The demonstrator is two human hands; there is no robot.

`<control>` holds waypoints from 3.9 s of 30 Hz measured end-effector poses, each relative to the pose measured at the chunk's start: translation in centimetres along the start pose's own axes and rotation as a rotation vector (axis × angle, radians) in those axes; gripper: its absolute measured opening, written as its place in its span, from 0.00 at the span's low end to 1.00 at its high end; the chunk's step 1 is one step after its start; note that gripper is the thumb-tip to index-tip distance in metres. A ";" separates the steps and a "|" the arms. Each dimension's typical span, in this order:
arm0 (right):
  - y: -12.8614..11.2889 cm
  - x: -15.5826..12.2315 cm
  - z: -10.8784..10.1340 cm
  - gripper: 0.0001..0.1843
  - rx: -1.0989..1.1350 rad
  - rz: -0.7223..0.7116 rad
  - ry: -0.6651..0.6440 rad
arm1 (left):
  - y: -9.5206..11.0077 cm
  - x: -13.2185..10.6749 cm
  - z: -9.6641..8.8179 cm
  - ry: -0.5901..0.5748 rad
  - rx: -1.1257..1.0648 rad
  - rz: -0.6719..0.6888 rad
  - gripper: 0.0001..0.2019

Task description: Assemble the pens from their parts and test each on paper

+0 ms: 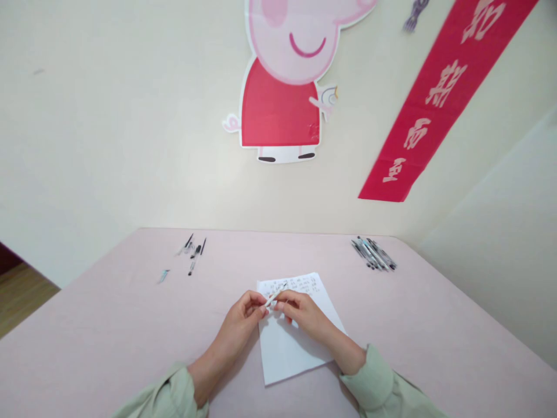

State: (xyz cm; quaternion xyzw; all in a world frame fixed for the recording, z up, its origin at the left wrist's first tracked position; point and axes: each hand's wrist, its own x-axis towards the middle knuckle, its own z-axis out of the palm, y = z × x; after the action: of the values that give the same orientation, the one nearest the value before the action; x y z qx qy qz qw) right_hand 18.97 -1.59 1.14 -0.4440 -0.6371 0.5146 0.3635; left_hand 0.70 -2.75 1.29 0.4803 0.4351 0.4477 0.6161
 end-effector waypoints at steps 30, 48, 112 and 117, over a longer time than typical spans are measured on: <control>-0.1 -0.3 0.7 0.20 0.276 0.151 0.098 | 2.7 2.6 -19.2 0.841 1.366 0.183 0.14; -0.1 -0.3 0.6 0.20 0.273 0.143 0.064 | 2.9 3.9 -19.7 0.741 1.533 0.090 0.13; -0.3 0.1 1.7 0.04 -0.344 -0.129 0.240 | -0.4 2.9 -0.8 0.059 -0.392 -0.123 0.16; -0.4 0.0 1.7 0.03 -0.360 -0.129 0.249 | -0.4 2.9 -0.8 0.068 -0.402 -0.135 0.16</control>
State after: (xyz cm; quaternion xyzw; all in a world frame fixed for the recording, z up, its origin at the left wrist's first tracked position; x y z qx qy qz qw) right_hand 17.31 -2.24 1.20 -0.5203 -0.6958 0.3096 0.3863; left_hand 0.66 0.13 0.51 0.3025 0.3888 0.4991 0.7129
